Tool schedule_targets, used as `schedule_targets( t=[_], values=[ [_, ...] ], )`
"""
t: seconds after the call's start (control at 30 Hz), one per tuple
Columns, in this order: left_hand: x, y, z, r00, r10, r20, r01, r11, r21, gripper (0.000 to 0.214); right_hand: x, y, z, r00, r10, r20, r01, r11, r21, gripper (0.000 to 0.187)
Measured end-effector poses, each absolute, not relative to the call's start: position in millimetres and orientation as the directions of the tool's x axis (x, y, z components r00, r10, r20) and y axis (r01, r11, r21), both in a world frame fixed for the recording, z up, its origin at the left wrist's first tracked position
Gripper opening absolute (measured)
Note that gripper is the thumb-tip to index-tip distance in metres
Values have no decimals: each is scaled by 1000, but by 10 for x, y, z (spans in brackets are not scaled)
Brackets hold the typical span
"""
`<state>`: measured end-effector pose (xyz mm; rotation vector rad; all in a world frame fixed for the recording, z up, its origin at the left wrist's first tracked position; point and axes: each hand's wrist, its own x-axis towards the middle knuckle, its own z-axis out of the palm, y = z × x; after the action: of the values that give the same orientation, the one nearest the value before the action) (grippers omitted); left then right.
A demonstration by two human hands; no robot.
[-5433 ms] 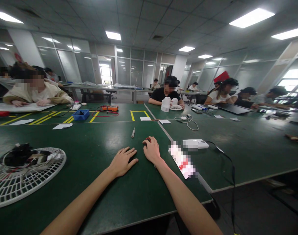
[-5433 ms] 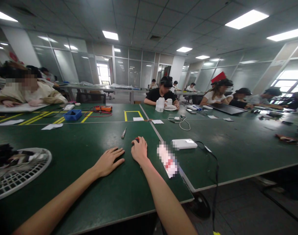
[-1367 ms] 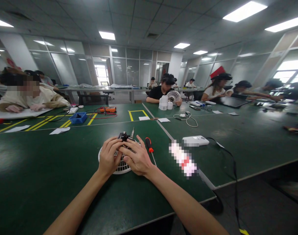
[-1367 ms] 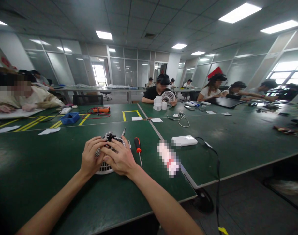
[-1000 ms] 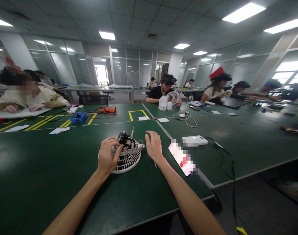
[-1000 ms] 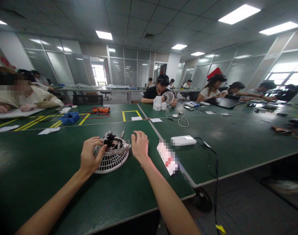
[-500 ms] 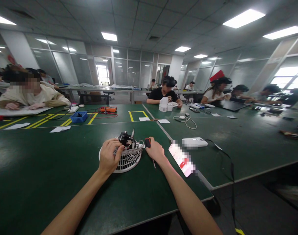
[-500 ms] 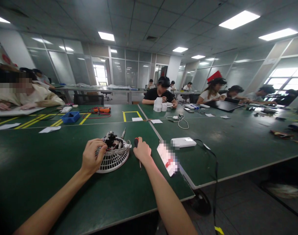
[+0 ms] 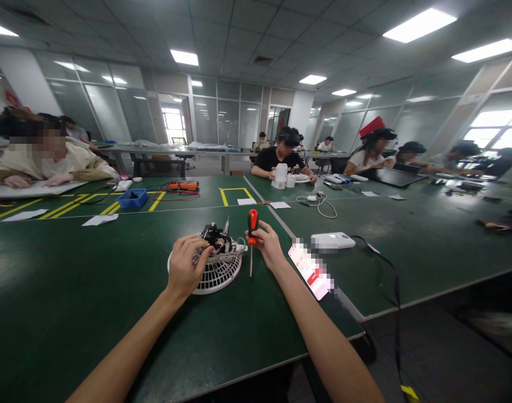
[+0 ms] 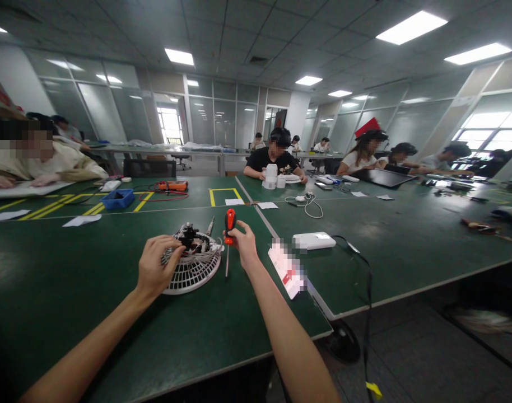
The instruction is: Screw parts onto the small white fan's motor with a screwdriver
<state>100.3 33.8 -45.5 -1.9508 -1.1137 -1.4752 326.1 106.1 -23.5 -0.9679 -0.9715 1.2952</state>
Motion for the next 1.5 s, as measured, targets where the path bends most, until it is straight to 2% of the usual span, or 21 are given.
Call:
schedule_targets(
  t=[0.23, 0.37, 0.53, 0.67, 0.8, 1.1, 1.5],
  values=[
    [985, 365, -470, 136, 278, 951, 816, -576, 51, 10, 3241, 1012, -219, -53, 998, 30, -504, -1, -864, 37],
    [981, 369, -478, 151, 264, 952, 809, -586, 34, 13, 3207, 978, -208, -72, 997, 21, -582, -25, -813, 34],
    [984, 371, -495, 130, 282, 951, 808, -586, 63, 14, 3180, 984, -228, -4, 999, -31, -637, -27, -771, 31],
    [986, 373, -522, 40, 309, 950, 817, -558, 147, 18, 3192, 1001, -227, 43, 995, -85, -667, -35, -744, 28],
    [997, 376, -537, 20, 320, 947, 806, -565, 174, 30, 3206, 998, -214, 74, 992, -98, -682, -21, -731, 27],
    [1000, 370, -511, 70, 277, 958, 820, -563, 103, 38, 3180, 991, -232, 71, 996, -54, -670, 8, -742, 32],
    [1004, 370, -502, 62, 250, 966, 818, -567, 94, 38, 3172, 984, -229, 97, 995, -30, -669, 43, -742, 39]
  ],
)
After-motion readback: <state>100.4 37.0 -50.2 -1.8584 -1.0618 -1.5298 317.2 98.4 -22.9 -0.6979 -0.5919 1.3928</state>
